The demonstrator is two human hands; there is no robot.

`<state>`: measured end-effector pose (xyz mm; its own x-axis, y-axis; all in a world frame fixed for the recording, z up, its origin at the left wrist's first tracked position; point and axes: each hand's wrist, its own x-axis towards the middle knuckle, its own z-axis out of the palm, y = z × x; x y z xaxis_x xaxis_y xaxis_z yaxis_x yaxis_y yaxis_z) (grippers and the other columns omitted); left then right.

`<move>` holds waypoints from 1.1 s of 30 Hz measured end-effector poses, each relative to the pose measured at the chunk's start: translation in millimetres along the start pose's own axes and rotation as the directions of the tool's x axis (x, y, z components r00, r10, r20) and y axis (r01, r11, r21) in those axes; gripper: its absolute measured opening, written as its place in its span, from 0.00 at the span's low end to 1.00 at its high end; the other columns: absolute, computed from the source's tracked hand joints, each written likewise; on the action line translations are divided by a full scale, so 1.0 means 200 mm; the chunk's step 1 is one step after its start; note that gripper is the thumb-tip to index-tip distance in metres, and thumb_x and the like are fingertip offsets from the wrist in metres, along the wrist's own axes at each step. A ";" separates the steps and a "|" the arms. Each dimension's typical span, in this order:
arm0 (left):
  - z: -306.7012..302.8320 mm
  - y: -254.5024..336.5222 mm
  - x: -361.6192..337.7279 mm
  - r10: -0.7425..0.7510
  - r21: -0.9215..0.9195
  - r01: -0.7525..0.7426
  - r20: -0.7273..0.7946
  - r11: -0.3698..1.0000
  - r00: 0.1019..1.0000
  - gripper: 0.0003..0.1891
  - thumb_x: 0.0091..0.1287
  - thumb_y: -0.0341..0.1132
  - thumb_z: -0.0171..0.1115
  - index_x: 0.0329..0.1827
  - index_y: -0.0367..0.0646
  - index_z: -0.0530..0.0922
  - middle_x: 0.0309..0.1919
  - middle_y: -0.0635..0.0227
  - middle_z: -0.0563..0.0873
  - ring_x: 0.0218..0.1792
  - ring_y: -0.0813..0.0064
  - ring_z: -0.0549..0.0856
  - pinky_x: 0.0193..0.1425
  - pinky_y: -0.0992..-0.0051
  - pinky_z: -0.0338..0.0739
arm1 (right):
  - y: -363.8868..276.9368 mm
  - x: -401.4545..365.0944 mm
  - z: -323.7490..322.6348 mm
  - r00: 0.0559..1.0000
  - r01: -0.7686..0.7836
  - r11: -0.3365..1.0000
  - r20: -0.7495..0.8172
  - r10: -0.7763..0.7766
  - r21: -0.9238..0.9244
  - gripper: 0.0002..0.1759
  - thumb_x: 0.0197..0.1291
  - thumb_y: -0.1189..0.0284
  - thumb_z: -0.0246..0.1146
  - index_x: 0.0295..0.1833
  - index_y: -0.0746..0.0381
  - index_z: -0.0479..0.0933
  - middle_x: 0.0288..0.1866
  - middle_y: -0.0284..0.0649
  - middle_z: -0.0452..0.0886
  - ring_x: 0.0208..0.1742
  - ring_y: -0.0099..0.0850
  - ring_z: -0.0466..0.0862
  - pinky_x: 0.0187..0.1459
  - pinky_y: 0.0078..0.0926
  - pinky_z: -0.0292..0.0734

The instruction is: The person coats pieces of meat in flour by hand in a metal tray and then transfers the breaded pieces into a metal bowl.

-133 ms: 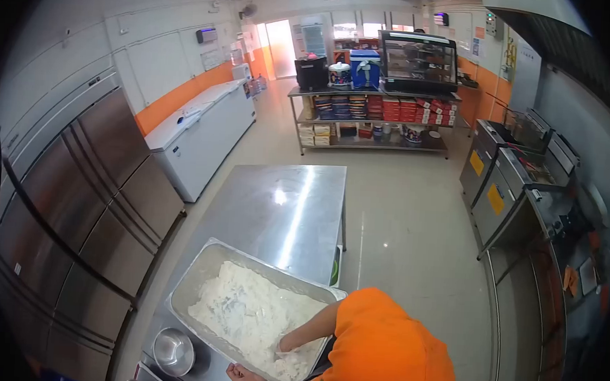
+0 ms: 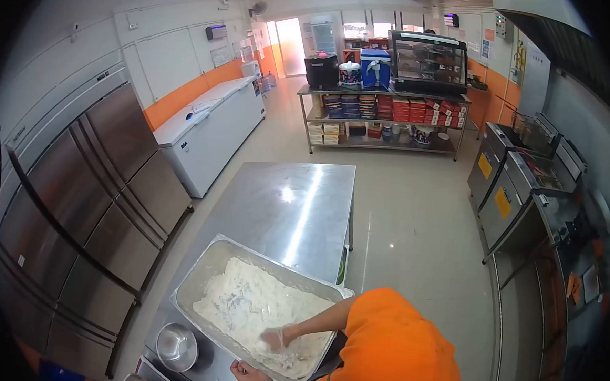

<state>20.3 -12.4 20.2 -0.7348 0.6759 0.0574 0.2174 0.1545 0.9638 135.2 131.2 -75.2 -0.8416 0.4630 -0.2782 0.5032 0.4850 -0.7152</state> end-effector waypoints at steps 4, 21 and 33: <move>0.00 -0.10 0.06 0.086 0.016 -0.086 0.002 0.996 0.996 0.11 0.73 0.31 0.52 0.43 0.28 0.77 0.39 0.46 0.81 0.42 0.52 0.78 0.53 0.59 0.74 | -0.19 0.04 -0.29 0.883 0.439 0.775 0.377 -0.279 -0.456 0.17 0.50 0.66 0.66 0.42 0.67 0.81 0.36 0.53 0.85 0.37 0.54 0.84 0.40 0.45 0.78; 0.02 -0.21 0.12 0.093 -0.198 -0.091 0.001 0.976 0.996 0.07 0.75 0.28 0.47 0.48 0.32 0.69 0.35 0.59 0.78 0.35 0.71 0.77 0.41 0.72 0.73 | 0.32 -0.01 -0.11 0.779 0.619 0.676 0.425 -0.462 -0.400 0.22 0.67 0.58 0.57 0.49 0.67 0.80 0.48 0.55 0.82 0.54 0.52 0.80 0.58 0.46 0.72; 0.01 -0.13 0.10 0.109 -0.132 -0.110 -0.014 0.985 0.994 0.07 0.75 0.29 0.47 0.48 0.32 0.69 0.34 0.62 0.76 0.35 0.72 0.76 0.43 0.72 0.71 | 0.13 -0.03 0.14 0.960 -0.252 0.933 0.188 0.207 0.258 0.35 0.67 0.54 0.57 0.72 0.67 0.65 0.70 0.60 0.69 0.70 0.52 0.70 0.70 0.41 0.65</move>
<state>0.4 -1.6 -5.0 -0.7155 0.6786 0.1660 0.2101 -0.0176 0.9775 147.7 120.3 -111.5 -0.7408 0.4051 -0.5358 0.6305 0.1442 -0.7627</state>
